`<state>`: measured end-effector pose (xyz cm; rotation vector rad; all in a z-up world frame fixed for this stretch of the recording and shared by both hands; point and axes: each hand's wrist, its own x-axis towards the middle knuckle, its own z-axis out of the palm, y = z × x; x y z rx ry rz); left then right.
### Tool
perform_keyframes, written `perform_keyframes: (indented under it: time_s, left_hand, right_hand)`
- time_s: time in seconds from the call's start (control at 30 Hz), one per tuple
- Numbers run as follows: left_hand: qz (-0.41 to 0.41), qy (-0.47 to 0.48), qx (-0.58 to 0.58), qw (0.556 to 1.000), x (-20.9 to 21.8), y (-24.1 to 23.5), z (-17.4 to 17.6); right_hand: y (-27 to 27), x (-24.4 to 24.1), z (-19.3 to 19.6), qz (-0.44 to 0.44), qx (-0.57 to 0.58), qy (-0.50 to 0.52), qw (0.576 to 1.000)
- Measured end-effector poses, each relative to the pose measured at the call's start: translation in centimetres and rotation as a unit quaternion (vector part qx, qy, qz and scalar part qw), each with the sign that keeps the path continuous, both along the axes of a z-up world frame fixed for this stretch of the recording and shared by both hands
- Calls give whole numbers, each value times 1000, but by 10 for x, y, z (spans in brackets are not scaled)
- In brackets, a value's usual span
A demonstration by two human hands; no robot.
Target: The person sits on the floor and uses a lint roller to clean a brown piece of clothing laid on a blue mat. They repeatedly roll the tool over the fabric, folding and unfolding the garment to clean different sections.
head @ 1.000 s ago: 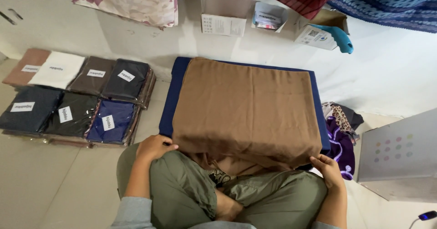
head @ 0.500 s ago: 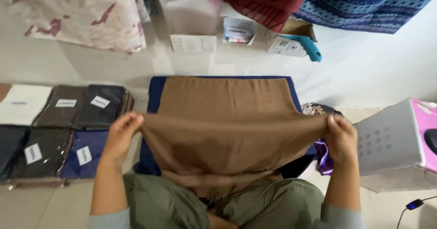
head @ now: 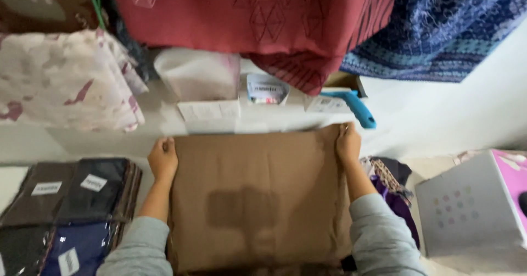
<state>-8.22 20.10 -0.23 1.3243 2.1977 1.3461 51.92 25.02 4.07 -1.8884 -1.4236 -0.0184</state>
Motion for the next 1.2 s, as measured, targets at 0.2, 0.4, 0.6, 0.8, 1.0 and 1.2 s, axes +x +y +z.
perform_keyframes:
  time_s: [0.2,0.4,0.6,0.8,1.0,1.2]
  left_hand:
    - [35,239,-92,966,30,-29,0]
    - [32,247,-94,964,23,-28,-5]
    - [10,172,-20,985,1,-22,-17]
    - [-90,180,-20,979,5,-159,48]
    - [-116,329,-76,934,41,-273,-3]
    - [-119,294,-63,946,28,-289,16]
  right_hand:
    - [-13,-35,-22,-50,-123,-158,978]
    - [-16,-36,-20,-57,-102,-157,981]
    - [0,32,-36,57,-93,66,992]
    - [-162,24,22,32,-167,-29,985]
    - [-287,-7,16,-76,-260,-14,962]
    - [-273,26,-4,-55,-314,-31,947]
